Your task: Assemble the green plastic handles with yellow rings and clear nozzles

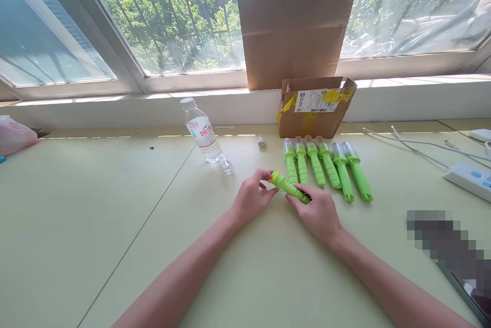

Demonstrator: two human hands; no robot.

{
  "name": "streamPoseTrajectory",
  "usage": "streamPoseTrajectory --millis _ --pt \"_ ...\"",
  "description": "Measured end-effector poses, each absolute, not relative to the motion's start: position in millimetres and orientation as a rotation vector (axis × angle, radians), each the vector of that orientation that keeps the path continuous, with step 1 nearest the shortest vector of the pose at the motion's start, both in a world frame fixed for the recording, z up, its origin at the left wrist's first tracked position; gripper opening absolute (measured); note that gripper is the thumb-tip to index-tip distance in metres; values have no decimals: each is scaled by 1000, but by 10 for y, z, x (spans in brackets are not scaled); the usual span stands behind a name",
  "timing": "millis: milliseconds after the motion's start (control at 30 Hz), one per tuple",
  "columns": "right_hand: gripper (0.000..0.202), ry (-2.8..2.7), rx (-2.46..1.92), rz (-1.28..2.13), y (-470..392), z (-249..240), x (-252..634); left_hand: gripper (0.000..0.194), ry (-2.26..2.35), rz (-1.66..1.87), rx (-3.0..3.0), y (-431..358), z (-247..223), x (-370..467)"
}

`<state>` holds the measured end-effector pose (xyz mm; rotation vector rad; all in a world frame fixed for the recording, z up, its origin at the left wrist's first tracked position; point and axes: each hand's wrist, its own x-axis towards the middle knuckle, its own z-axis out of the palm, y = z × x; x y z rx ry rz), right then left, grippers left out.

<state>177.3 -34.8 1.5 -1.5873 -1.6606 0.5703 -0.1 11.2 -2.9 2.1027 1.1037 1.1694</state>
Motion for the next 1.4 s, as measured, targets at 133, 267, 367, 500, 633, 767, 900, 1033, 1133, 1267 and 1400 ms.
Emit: streamPoseTrajectory --millis 133,267,367,500,633,767,900,1033,1133,1267,1400 --pt "27 -1729 -1587 564 -368 41 1762 25 1102 1161 2088 105 -19 -5" --pt "30 -1755 -1608 550 -374 54 1762 22 1098 1170 2062 107 -17 -4" --pt "31 -1764 -1599 552 -363 43 1767 22 1106 1176 2060 112 -23 -5" --pt "31 -1768 -1605 543 -333 1 1764 21 1110 1189 2072 118 -36 -10" --pt "31 -1758 -1651 484 -333 -34 1745 21 1103 1211 2079 117 -45 -7" --pt "20 -1763 -1664 281 -367 -44 1721 21 1107 1223 2077 112 -42 1" --pt "23 -1815 -1641 101 -379 -52 1705 21 1132 1228 2061 115 -34 1" --pt "28 -1851 -1665 113 -372 -56 1701 21 1129 1220 2042 120 -32 -1" --pt "31 -1858 -1680 161 -368 -54 1705 21 1132 1221 2027 118 -26 2" --pt "35 -1878 -1696 213 -368 -38 1708 23 1119 1208 2008 116 -10 5" --pt "35 -1874 -1705 264 -364 -9 1713 25 1082 1178 2011 120 -3 1"
